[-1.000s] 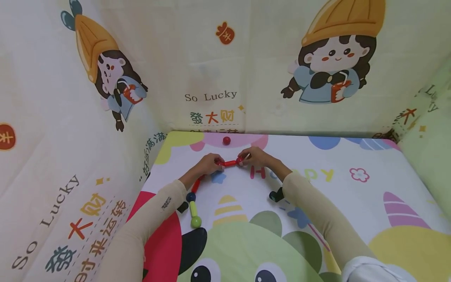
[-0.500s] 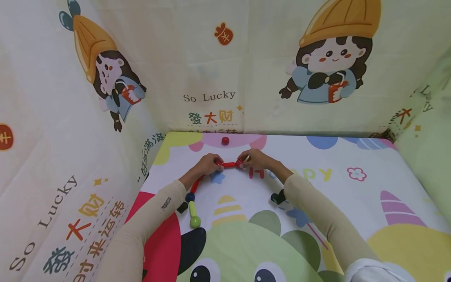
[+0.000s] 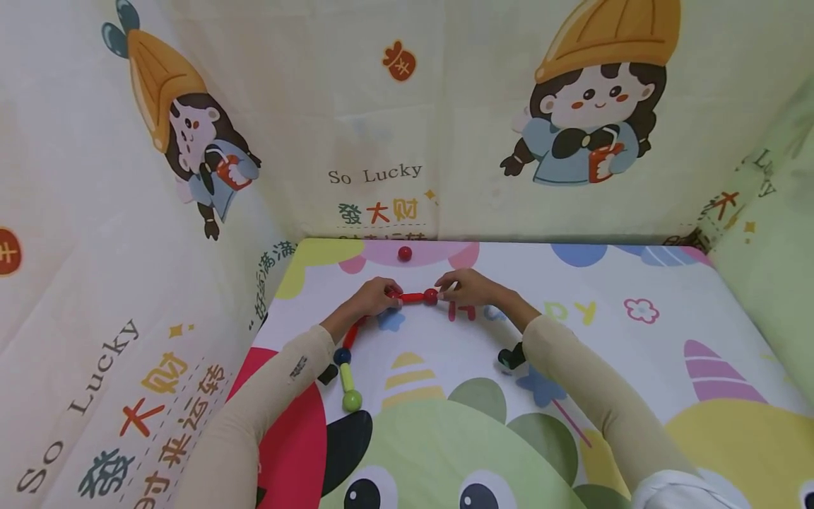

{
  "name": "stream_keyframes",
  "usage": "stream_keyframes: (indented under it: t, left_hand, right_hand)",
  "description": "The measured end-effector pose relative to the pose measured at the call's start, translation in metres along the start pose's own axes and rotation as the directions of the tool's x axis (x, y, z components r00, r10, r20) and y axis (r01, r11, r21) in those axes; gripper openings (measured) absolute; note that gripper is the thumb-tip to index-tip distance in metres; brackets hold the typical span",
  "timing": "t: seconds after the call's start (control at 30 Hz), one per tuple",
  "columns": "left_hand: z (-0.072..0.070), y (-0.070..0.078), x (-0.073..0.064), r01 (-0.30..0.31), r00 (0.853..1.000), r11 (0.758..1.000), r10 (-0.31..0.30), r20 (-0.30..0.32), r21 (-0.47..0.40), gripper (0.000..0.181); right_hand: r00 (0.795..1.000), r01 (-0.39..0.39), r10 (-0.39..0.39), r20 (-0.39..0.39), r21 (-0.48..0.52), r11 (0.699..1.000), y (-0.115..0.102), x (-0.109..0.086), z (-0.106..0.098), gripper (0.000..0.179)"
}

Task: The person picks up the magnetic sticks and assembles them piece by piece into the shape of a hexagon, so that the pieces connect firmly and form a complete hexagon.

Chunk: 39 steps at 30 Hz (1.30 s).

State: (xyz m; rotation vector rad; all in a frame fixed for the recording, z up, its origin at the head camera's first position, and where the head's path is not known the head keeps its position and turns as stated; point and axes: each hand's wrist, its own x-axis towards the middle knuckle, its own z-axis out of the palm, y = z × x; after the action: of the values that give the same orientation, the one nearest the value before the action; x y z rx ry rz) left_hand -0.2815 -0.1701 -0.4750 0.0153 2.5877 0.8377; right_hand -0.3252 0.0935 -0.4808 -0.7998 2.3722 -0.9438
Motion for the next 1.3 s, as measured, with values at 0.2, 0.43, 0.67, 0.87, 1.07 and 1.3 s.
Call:
stream_keyframes:
  t: [0.2,0.43,0.67,0.87,1.07,1.3]
  left_hand:
    - [-0.002,0.005,-0.004,0.004,1.000,1.000,-0.004,0.011,0.012,0.033]
    - [-0.001,0.001,-0.002,-0.031,0.999,0.999,0.030,0.018,0.018,0.030]
    - [-0.002,0.002,-0.001,-0.029,0.999,1.000,0.029,0.031,0.005,0.031]
    - [-0.005,0.003,-0.004,-0.013,0.999,1.000,0.013,0.037,0.009,0.031]
    - [-0.007,0.005,-0.006,0.001,0.999,1.000,-0.001,0.041,0.005,0.033]
    - [-0.004,0.007,0.002,-0.124,0.992,0.992,0.124,0.018,0.031,0.039]
  right_hand:
    - [0.999,0.024,-0.024,-0.033,-0.018,1.000,0.014,-0.029,-0.021,0.038]
    - [0.999,-0.015,0.013,-0.038,-0.057,0.998,0.034,-0.083,-0.038,0.038]
    - [0.996,-0.081,0.084,0.018,-0.120,0.989,0.052,-0.138,-0.049,0.041]
    - [0.996,-0.067,0.075,0.056,-0.130,0.989,0.060,-0.166,-0.049,0.034]
    - [1.000,-0.008,0.012,0.025,-0.154,0.988,0.065,-0.171,-0.040,0.022]
    - [0.999,-0.003,-0.004,-0.041,-0.182,0.983,0.071,-0.170,-0.029,0.018]
